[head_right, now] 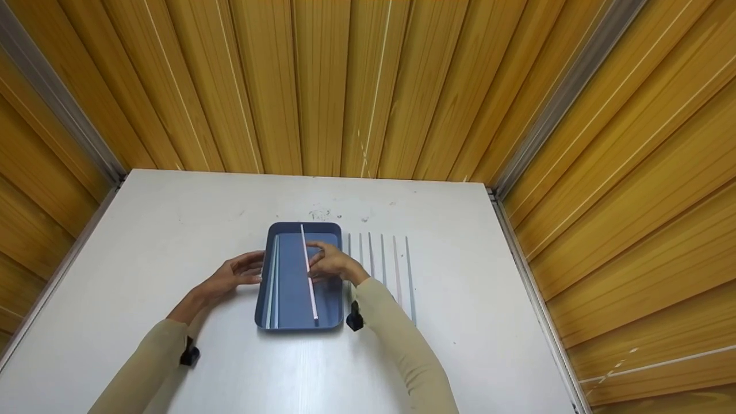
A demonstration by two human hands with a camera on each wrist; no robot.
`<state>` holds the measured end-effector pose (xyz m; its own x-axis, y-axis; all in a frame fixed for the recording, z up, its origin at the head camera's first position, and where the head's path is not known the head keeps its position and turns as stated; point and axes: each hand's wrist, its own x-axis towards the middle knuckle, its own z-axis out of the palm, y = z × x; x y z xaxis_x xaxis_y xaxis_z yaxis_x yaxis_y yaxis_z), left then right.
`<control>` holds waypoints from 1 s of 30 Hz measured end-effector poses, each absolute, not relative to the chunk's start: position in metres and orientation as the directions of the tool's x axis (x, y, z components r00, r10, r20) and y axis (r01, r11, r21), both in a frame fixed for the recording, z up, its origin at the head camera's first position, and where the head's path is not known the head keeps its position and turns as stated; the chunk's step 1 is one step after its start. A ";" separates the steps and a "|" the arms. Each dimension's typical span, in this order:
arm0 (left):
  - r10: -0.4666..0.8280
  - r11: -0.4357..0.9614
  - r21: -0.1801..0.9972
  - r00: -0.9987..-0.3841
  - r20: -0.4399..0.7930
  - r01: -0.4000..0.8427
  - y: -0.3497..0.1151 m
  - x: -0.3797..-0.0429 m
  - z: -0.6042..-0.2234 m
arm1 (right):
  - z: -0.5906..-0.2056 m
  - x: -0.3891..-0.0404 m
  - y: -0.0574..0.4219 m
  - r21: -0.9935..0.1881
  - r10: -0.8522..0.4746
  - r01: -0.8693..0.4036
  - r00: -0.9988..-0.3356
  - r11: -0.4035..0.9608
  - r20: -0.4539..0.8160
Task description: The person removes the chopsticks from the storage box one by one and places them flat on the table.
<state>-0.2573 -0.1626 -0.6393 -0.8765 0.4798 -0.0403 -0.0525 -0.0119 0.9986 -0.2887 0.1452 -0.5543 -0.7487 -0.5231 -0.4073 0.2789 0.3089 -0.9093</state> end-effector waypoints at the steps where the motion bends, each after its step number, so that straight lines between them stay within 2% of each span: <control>1: 0.480 -0.014 0.998 -0.877 -0.041 -0.054 -0.163 -0.257 -0.640 | -0.553 -0.289 0.147 -0.909 -0.524 0.277 -0.748 0.312 -0.408; 30: 0.480 -0.009 0.999 -0.877 -0.027 -0.035 -0.163 -0.256 -0.643 | -0.536 -0.291 0.200 -0.913 -0.545 0.222 -0.744 0.341 -0.385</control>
<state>-0.2562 -0.1632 -0.6425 -0.8770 0.4797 -0.0266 -0.0354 -0.0093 0.9993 -0.2913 0.2002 -0.5361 -0.7445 -0.5454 -0.3851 0.2222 0.3414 -0.9133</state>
